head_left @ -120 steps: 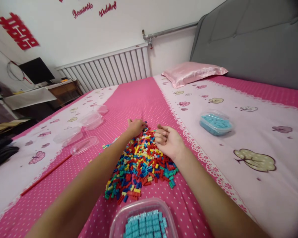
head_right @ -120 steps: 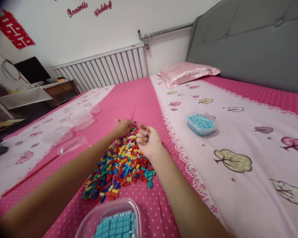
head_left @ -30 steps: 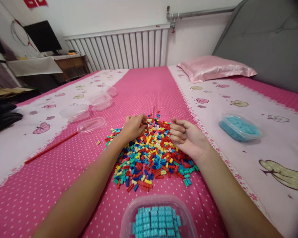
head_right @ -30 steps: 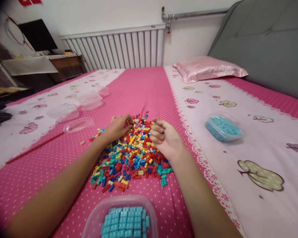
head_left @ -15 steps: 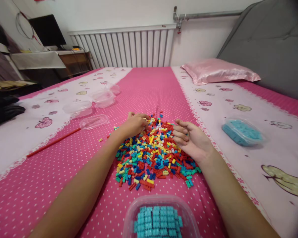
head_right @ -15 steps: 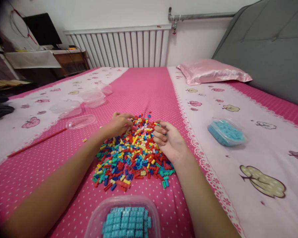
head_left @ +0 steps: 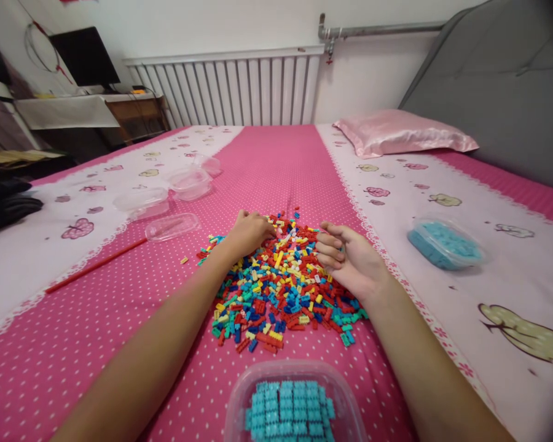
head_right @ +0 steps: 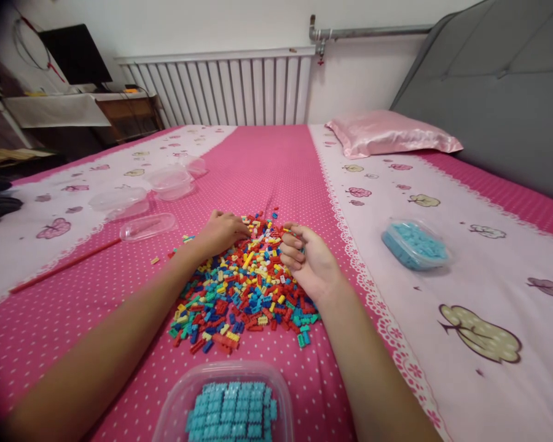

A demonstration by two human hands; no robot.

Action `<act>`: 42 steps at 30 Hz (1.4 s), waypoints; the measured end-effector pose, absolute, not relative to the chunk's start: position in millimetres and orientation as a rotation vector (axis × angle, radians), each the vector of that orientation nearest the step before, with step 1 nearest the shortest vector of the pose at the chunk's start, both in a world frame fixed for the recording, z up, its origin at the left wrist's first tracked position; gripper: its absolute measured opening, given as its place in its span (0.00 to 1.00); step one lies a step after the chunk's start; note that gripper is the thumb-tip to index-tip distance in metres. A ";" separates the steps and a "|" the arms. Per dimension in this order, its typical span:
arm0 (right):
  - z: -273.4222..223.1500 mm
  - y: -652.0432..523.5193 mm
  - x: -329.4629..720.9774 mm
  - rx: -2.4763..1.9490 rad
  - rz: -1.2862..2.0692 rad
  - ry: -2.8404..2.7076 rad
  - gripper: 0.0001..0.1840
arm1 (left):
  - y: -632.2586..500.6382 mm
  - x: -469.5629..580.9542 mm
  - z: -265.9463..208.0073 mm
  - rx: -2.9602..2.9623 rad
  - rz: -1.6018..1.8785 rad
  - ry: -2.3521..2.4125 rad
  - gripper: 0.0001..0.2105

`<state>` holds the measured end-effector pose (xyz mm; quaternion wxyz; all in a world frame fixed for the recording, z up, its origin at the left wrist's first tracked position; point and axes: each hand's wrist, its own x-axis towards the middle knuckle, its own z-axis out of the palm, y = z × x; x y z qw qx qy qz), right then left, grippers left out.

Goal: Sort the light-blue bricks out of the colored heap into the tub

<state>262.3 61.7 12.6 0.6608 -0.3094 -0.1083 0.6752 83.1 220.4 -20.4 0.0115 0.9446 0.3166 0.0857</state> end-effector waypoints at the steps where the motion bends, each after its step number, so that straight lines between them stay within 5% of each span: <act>1: 12.4 61.5 262.6 -0.698 1.529 -0.239 0.13 | 220.5 82.4 -19.3 2.936 0.278 1.000 0.09; 8: 10.0 64.3 260.6 -0.685 1.528 -0.147 0.11 | 206.3 75.3 21.9 2.781 0.623 1.057 0.06; 15: 18.9 63.5 239.4 -0.565 1.653 -0.049 0.12 | 154.7 96.7 55.1 2.873 0.764 0.519 0.05; 21: 17.4 60.7 242.7 -0.521 1.645 0.032 0.15 | 180.3 81.5 50.2 2.751 0.845 0.823 0.17; 29: 16.7 57.3 255.9 -0.485 1.626 -0.065 0.20 | 225.3 74.0 -21.8 2.850 0.309 1.122 0.24; 42: 17.7 58.1 253.3 -0.576 1.630 -0.159 0.22 | 221.8 79.9 -24.0 3.067 0.090 0.867 0.22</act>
